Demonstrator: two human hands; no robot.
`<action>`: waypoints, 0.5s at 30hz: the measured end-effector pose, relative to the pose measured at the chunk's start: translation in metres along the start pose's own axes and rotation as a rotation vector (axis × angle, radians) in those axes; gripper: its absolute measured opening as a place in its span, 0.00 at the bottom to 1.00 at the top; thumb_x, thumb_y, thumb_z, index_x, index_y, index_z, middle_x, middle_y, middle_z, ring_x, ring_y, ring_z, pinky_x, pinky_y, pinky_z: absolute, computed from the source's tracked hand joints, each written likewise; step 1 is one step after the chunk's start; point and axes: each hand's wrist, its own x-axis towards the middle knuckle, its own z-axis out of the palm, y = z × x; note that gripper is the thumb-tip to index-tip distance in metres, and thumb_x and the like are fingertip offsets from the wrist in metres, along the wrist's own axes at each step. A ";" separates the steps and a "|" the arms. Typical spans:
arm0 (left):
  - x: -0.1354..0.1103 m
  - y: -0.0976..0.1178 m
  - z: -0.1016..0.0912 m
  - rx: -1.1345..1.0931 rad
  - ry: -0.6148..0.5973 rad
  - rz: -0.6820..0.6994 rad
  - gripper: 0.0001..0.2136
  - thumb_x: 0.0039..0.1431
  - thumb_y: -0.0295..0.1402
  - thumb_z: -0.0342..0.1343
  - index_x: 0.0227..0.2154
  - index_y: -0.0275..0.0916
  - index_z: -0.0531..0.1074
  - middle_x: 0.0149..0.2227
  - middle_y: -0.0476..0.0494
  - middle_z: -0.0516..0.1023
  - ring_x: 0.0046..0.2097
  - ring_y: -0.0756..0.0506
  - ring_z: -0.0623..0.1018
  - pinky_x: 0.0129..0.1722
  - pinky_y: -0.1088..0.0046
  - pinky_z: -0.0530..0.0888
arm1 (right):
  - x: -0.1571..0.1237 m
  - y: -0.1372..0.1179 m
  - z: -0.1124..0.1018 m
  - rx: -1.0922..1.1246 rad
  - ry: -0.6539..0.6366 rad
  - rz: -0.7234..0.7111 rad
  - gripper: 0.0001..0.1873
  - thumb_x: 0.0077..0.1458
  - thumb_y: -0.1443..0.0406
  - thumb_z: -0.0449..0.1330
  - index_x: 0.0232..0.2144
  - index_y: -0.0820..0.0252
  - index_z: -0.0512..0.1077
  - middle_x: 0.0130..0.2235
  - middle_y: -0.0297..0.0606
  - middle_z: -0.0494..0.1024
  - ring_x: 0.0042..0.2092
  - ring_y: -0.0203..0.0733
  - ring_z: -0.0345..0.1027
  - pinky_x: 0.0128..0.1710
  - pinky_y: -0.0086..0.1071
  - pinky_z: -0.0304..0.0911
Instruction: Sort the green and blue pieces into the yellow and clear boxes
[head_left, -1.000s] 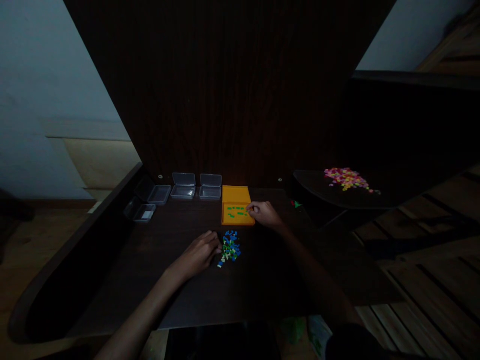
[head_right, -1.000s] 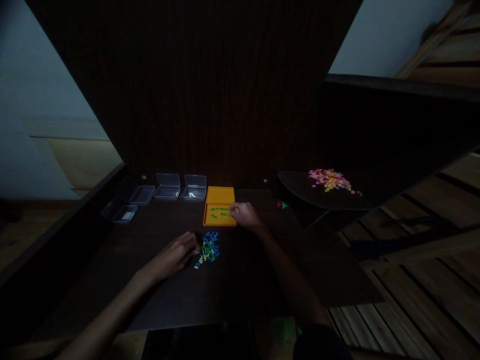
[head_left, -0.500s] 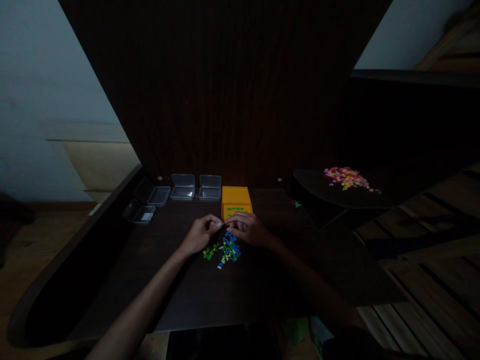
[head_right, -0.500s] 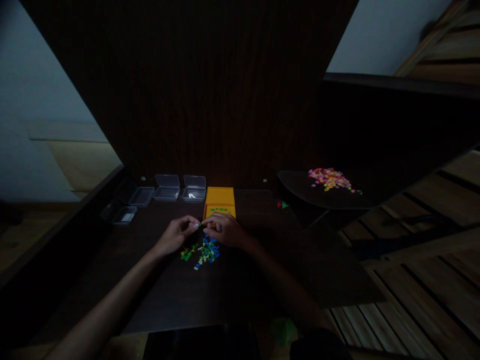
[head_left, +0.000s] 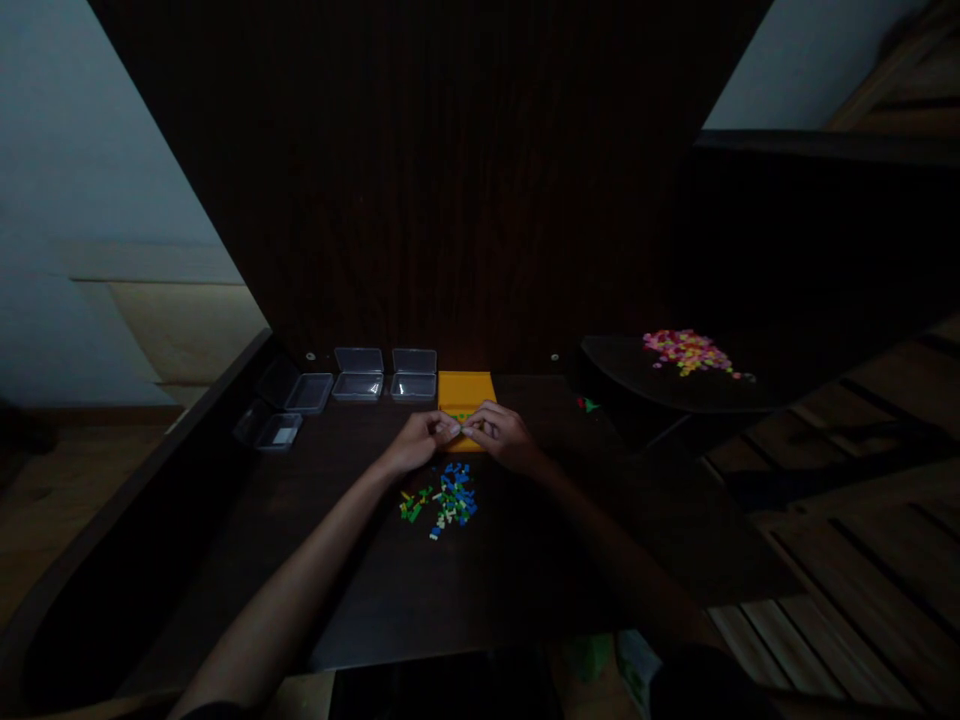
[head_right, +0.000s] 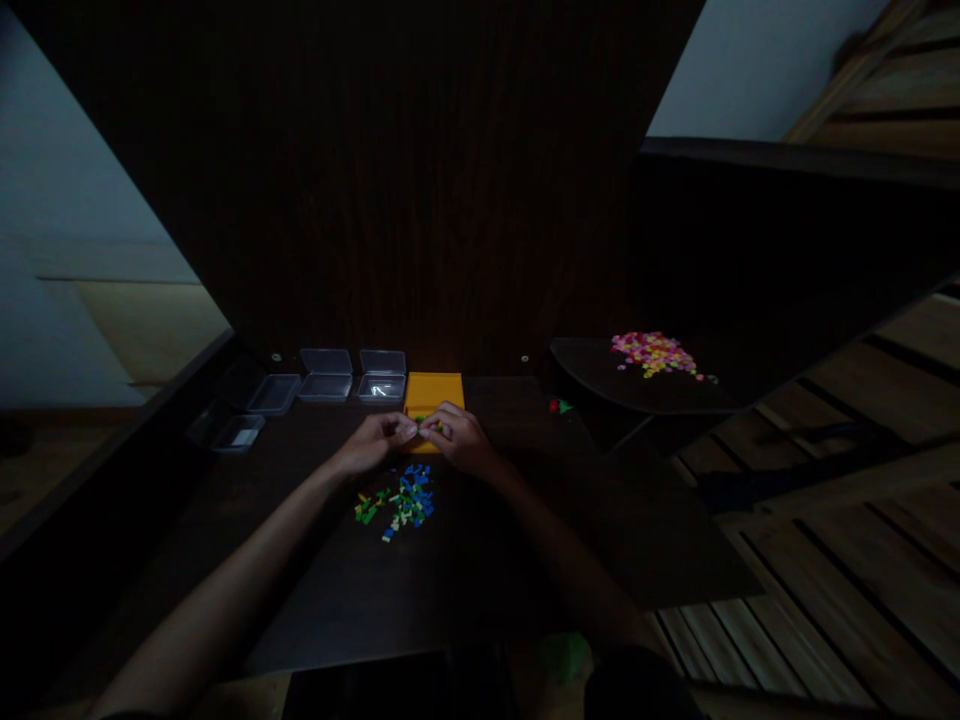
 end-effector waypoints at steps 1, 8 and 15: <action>0.003 -0.001 -0.001 0.014 -0.002 0.008 0.21 0.48 0.50 0.63 0.30 0.32 0.75 0.30 0.43 0.77 0.34 0.48 0.73 0.38 0.71 0.70 | 0.000 0.003 -0.001 0.003 0.002 0.001 0.09 0.59 0.61 0.59 0.32 0.61 0.75 0.31 0.35 0.70 0.29 0.34 0.60 0.29 0.28 0.58; 0.018 -0.002 -0.005 0.271 0.018 0.046 0.09 0.52 0.36 0.59 0.28 0.34 0.76 0.28 0.44 0.77 0.31 0.46 0.74 0.35 0.71 0.70 | 0.000 0.027 -0.004 -0.093 -0.069 0.033 0.06 0.58 0.65 0.59 0.33 0.61 0.74 0.34 0.36 0.70 0.34 0.36 0.64 0.35 0.29 0.60; 0.030 -0.004 -0.001 0.684 -0.080 0.133 0.06 0.55 0.25 0.52 0.30 0.35 0.75 0.30 0.42 0.79 0.34 0.45 0.77 0.36 0.73 0.70 | 0.001 0.034 -0.005 -0.357 -0.248 0.111 0.06 0.56 0.64 0.61 0.35 0.59 0.78 0.39 0.37 0.69 0.39 0.38 0.65 0.37 0.30 0.58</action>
